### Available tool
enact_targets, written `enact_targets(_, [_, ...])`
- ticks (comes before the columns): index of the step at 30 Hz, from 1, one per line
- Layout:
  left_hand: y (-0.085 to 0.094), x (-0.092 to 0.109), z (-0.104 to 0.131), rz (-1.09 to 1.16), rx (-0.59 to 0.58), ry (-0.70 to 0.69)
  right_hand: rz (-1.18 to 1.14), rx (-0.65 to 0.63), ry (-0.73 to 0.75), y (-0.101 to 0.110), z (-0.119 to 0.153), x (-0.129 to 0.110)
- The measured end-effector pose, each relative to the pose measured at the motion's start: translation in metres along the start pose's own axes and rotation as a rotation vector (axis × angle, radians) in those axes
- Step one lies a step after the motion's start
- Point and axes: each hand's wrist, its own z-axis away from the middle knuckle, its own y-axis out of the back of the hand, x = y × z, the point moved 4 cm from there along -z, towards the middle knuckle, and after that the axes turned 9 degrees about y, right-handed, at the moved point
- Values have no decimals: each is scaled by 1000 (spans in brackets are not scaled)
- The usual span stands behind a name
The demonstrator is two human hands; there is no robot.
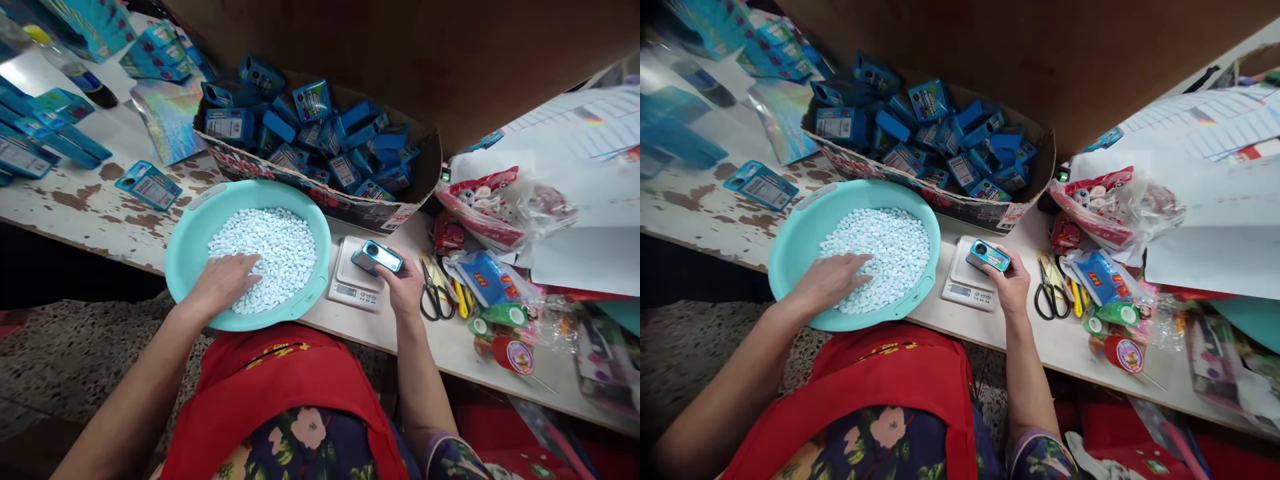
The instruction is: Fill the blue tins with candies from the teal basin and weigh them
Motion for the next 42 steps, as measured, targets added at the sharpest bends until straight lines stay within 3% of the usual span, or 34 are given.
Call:
enact_targets(3, [2,-4,4,-7,5,-8,-85,43,23,16,5,-11])
enact_targets(10, [5,2,21,7,92,9,33,509,-80,78,22,-10])
enact_targets(14, [3,3,24,43,115,11,18,590,-126,90,32,0])
enact_targets(27, [-7,-2,24,79,81,34,-12,533,-182,83,32,14])
enact_targets(31, [-14,-6,21,90,-38,16,1,480,-185,77,32,19])
enact_targets(35, [-17,1,15,100,-186,-126,-12,449,-190,67,31,21])
enact_targets(42, [-10,14,7,212,-266,-198,14,355,-142,50,26,17])
